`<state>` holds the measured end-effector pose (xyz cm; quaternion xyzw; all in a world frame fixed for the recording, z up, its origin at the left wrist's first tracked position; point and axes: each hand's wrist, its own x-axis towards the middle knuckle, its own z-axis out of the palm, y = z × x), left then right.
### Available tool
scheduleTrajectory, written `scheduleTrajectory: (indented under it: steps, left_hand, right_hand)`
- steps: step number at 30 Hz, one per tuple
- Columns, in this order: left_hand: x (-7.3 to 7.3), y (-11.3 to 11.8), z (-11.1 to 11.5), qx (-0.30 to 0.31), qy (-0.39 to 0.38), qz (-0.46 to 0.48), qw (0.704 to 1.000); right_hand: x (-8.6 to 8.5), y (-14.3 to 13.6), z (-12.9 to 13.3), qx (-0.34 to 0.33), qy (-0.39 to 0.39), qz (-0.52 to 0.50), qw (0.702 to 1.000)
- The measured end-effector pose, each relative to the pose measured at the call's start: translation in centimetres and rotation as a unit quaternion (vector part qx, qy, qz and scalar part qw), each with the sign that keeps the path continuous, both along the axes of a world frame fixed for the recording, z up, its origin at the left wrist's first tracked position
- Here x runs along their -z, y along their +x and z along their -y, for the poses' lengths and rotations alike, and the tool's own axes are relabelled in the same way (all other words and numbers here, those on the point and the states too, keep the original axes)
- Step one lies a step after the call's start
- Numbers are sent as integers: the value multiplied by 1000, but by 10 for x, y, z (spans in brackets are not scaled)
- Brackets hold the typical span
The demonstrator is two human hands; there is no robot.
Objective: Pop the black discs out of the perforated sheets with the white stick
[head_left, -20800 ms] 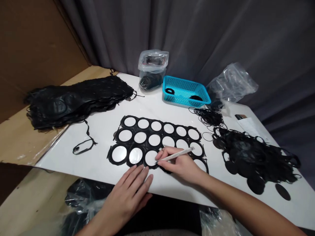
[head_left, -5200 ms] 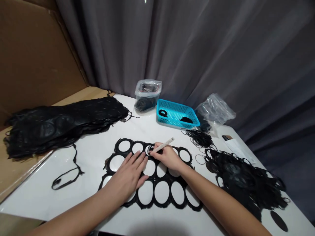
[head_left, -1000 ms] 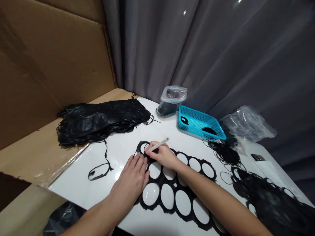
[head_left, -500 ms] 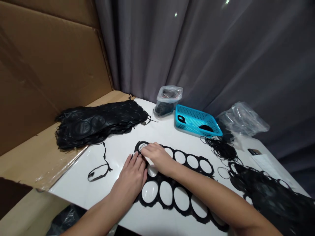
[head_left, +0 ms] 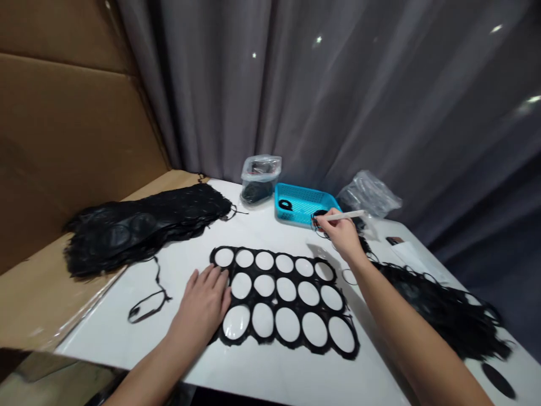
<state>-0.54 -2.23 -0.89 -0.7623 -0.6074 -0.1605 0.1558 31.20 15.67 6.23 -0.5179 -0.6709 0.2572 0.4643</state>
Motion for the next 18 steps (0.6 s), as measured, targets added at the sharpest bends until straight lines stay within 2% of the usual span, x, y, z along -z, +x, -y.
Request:
scheduleTrajectory:
  steps: [2, 4, 8, 11, 13, 15, 17, 18]
  left_hand:
    - [0, -3, -5, 14, 5, 9, 1000]
    - [0, -6, -9, 25, 13, 18, 999]
    - [-2, -11, -15, 21, 21, 14, 999]
    - [-10, -14, -17, 16, 16, -7, 1000]
    - [-17, -7, -22, 11, 10, -18, 1000]
    - [-24, 11, -30, 30, 6, -16, 999]
    - [-28, 43, -41, 105, 4, 6, 994]
    - [-29, 62, -47, 160, -16, 19, 987]
  right_hand:
    - [4, 41, 7, -14, -103, -76, 992]
    - [11, 78, 10, 12, -162, -89, 983]
    - [22, 142, 4, 134, -169, 12, 976]
    - [22, 174, 2, 190, -137, 48, 971]
    - [19, 181, 6, 210, -107, 63, 970]
    - [19, 170, 18, 205, -74, 70, 973]
    - [24, 145, 35, 153, -53, 66, 985]
    - [28, 129, 45, 90, -61, 52, 993]
